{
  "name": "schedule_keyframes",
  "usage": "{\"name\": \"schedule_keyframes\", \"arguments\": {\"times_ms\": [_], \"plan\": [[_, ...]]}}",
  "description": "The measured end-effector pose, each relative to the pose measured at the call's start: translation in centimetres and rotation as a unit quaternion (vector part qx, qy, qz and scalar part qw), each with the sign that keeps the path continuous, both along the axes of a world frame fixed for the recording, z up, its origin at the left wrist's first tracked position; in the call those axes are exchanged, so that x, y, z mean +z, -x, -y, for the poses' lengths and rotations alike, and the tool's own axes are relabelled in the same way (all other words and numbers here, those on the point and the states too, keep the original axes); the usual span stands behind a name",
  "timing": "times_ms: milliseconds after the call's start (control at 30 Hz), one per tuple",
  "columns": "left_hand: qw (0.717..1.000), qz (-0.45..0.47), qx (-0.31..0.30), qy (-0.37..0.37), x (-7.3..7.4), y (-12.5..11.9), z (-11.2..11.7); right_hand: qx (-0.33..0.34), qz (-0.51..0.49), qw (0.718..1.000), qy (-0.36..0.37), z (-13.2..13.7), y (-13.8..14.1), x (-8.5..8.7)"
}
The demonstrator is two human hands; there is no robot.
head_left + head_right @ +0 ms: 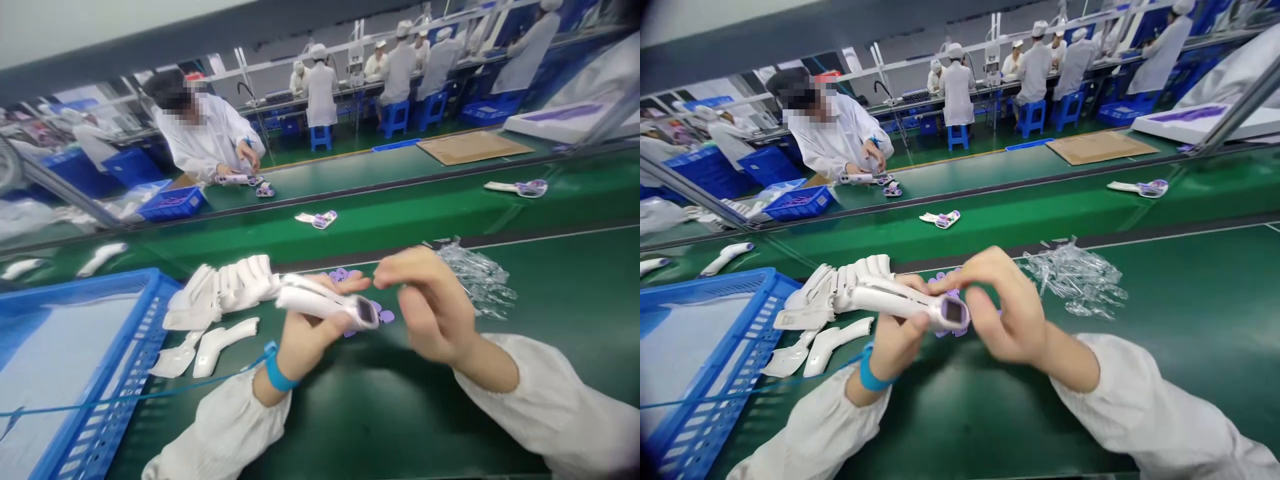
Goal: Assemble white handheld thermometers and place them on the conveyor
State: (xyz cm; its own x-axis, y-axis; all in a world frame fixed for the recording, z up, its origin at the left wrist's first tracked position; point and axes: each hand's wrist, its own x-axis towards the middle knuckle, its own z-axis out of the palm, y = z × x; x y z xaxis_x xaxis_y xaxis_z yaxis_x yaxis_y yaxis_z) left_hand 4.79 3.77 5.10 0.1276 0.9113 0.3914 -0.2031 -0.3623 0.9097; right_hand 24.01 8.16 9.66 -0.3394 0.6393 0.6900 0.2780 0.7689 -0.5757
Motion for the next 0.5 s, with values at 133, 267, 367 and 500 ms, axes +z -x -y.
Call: {"name": "schedule_keyframes", "arguments": {"times_ms": [133, 267, 367, 500], "plan": [[0.998, -0.06, 0.021, -0.015, 1.2, 2.4, -0.5, 0.036, 0.259, 0.954, 0.148, -3.4, -2.5, 0.5], [0.993, -0.076, 0.076, -0.056, -0.1, 2.7, -0.1, 0.128, 0.399, 0.894, 0.159, -3.8, -2.0, -3.2], [0.986, -0.001, 0.157, -0.054, -2.4, 2.6, 0.5, 0.147, 0.437, 0.882, 0.095, -2.7, -0.6, -6.4], [0.989, -0.052, 0.135, 0.022, -4.7, 3.1, 1.6, 0.118, 0.453, 0.881, 0.074, -2.4, 0.5, -8.7]]}}
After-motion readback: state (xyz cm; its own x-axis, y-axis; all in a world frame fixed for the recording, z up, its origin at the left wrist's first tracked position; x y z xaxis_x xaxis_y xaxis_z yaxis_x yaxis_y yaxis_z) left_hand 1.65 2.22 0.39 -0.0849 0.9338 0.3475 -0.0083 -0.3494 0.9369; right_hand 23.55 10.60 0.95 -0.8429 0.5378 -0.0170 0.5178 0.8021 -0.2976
